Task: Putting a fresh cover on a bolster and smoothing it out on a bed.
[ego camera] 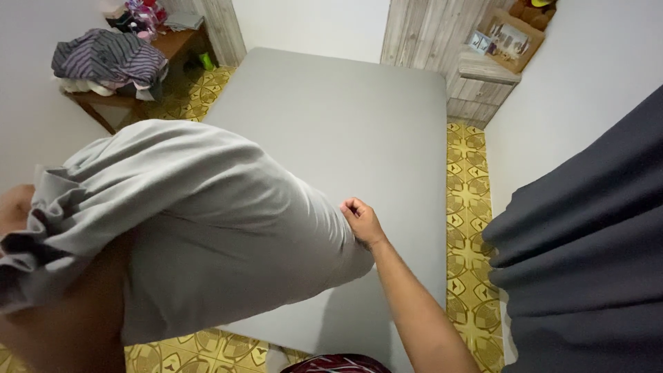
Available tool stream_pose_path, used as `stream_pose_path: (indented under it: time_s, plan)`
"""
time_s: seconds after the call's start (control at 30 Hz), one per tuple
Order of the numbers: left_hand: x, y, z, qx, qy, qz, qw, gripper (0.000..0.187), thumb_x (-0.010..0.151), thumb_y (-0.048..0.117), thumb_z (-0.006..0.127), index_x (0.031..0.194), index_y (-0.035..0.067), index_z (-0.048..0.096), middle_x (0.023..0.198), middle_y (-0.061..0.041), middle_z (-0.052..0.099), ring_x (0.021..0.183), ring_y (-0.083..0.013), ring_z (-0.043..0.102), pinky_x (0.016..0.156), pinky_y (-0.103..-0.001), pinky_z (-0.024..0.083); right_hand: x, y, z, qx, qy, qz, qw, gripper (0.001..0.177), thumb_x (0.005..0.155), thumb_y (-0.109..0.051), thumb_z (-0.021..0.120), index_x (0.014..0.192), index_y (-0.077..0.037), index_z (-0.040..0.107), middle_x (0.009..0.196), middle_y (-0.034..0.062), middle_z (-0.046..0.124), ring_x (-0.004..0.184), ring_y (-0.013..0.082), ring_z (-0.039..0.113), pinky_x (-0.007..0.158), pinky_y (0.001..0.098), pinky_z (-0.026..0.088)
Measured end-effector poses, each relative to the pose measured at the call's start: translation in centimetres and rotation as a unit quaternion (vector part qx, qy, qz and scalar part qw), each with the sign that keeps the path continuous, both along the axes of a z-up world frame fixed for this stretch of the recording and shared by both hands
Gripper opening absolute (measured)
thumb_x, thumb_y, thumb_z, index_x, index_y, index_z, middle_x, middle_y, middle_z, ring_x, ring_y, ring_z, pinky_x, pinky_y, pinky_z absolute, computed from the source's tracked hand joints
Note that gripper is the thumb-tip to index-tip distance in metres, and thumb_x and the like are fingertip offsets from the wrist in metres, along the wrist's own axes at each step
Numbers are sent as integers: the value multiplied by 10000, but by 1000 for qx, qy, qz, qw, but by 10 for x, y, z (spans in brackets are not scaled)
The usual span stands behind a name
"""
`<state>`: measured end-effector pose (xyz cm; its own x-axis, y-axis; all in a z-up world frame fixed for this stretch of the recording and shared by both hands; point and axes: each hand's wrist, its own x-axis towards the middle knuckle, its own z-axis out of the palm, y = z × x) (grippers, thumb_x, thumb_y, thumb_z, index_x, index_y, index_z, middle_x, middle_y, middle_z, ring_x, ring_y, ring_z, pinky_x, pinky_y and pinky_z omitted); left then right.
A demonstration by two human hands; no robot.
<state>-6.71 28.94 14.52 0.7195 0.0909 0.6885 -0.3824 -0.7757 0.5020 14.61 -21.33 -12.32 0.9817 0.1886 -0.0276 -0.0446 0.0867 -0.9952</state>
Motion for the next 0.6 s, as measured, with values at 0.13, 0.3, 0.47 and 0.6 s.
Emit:
stream_pose_path:
  time_s: [0.13,0.3,0.47,0.6]
  plan:
    - [6,-91,37,-6,-20,8,1000,238,945,83,810,1073,-22,639,1031,-94,678,884,-169,639,810,-260,496,-11,-6,15,33,38,41,998,107,983,-123,599,1031,-85,687,943,-21,650,872,80,580,814,250,507]
    - [12,-166,58,-14,-39,12,999,242,966,80,811,1083,-27,629,1028,-92,671,875,-164,633,809,-251,492,-6,-8,-11,-71,-33,92,993,96,993,-146,629,966,-57,653,925,-41,623,880,67,579,834,226,498]
    - [22,-202,72,-19,-64,17,998,246,986,77,811,1092,-33,618,1025,-90,665,866,-160,627,808,-243,489,-3,-15,-42,-75,-16,-17,997,172,1037,-229,607,962,-77,636,807,-58,543,747,71,465,688,249,440]
    - [37,-223,93,79,-72,72,992,269,984,72,853,1106,-58,652,984,-113,688,844,-176,664,778,-275,517,-5,-27,-36,-85,-43,-61,994,227,1065,-273,597,965,-69,606,800,-59,519,741,71,449,677,251,440]
